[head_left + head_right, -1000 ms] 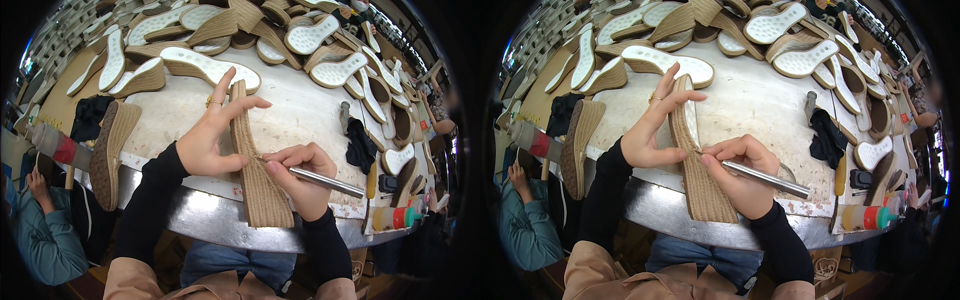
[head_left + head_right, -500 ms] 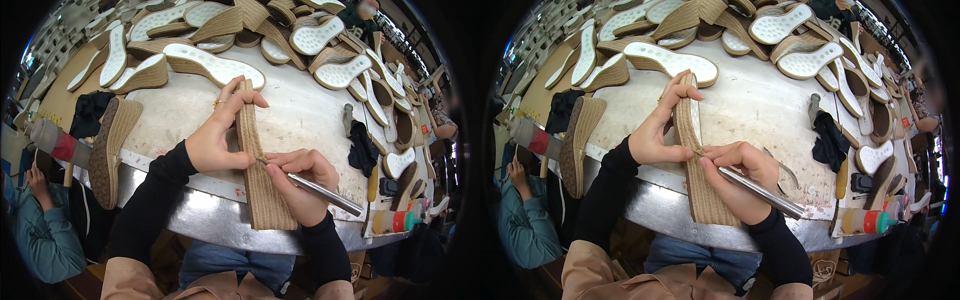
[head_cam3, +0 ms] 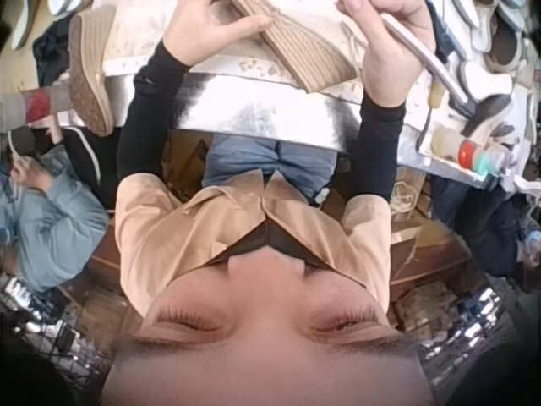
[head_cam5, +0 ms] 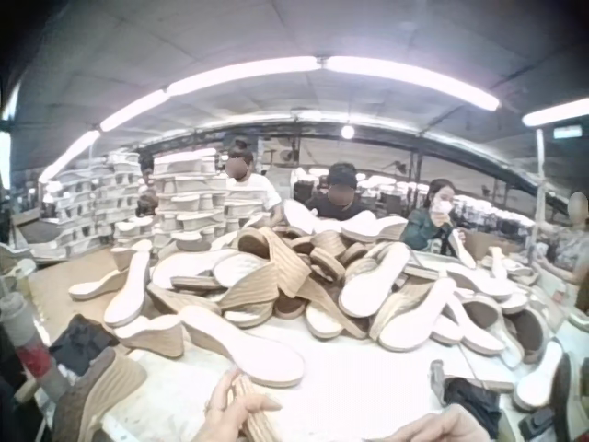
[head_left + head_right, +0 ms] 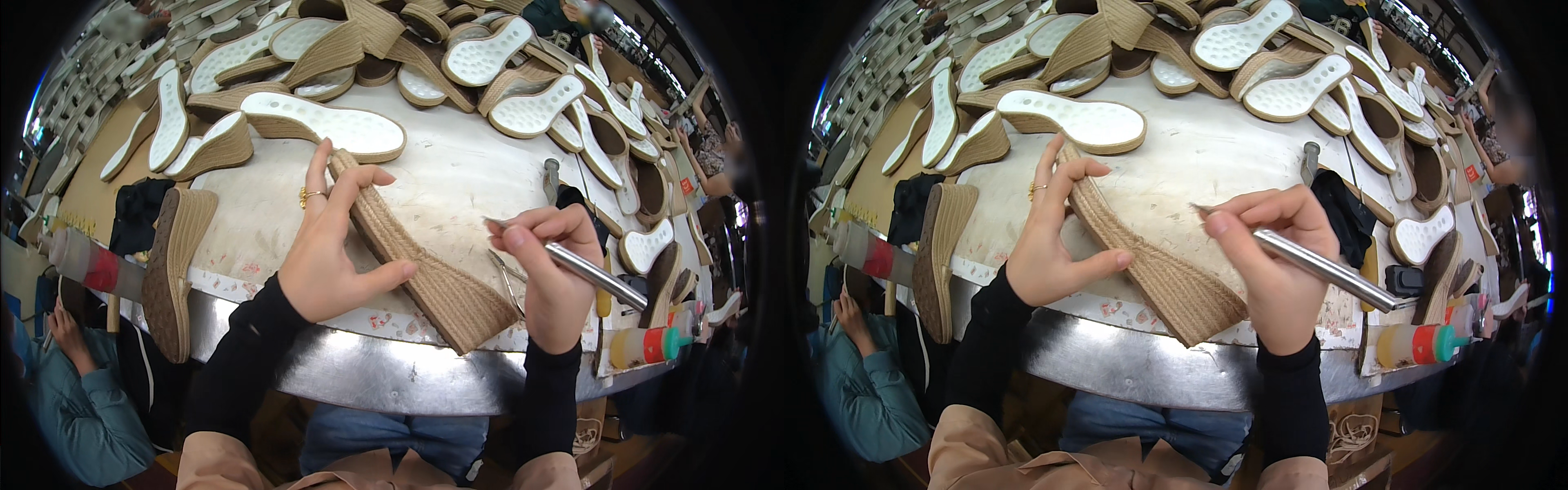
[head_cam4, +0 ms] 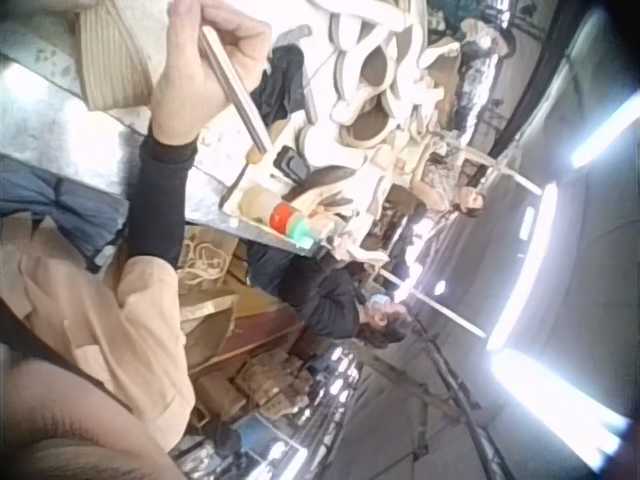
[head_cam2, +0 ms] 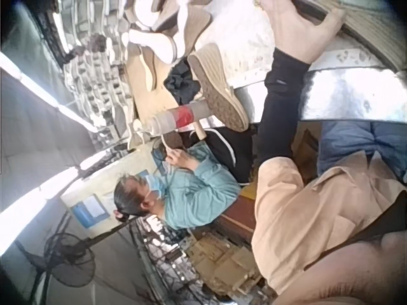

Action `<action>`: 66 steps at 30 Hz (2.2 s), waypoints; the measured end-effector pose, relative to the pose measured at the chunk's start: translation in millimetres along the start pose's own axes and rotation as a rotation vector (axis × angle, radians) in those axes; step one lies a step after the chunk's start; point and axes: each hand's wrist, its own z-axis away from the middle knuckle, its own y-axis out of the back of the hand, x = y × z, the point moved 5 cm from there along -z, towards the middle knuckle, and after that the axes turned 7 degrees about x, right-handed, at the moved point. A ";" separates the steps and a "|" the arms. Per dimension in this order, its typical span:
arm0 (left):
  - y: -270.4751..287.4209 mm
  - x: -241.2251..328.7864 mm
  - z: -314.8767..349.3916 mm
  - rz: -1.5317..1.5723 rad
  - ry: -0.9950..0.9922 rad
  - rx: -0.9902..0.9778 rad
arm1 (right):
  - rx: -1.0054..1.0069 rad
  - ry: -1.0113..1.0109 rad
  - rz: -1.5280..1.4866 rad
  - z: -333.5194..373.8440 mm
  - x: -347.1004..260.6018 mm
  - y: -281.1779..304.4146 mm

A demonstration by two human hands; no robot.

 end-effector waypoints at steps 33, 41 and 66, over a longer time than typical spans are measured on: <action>-2.4 33.4 -35.6 -0.248 -0.345 -0.467 | -0.178 -0.056 0.275 14.2 21.2 -19.4; -1.2 37.2 -36.1 -0.233 -0.336 -0.423 | -0.196 0.067 0.397 20.1 16.5 -26.9; -1.0 39.2 -33.5 -0.284 -0.306 -0.428 | -0.159 -0.203 0.120 11.8 25.9 -21.4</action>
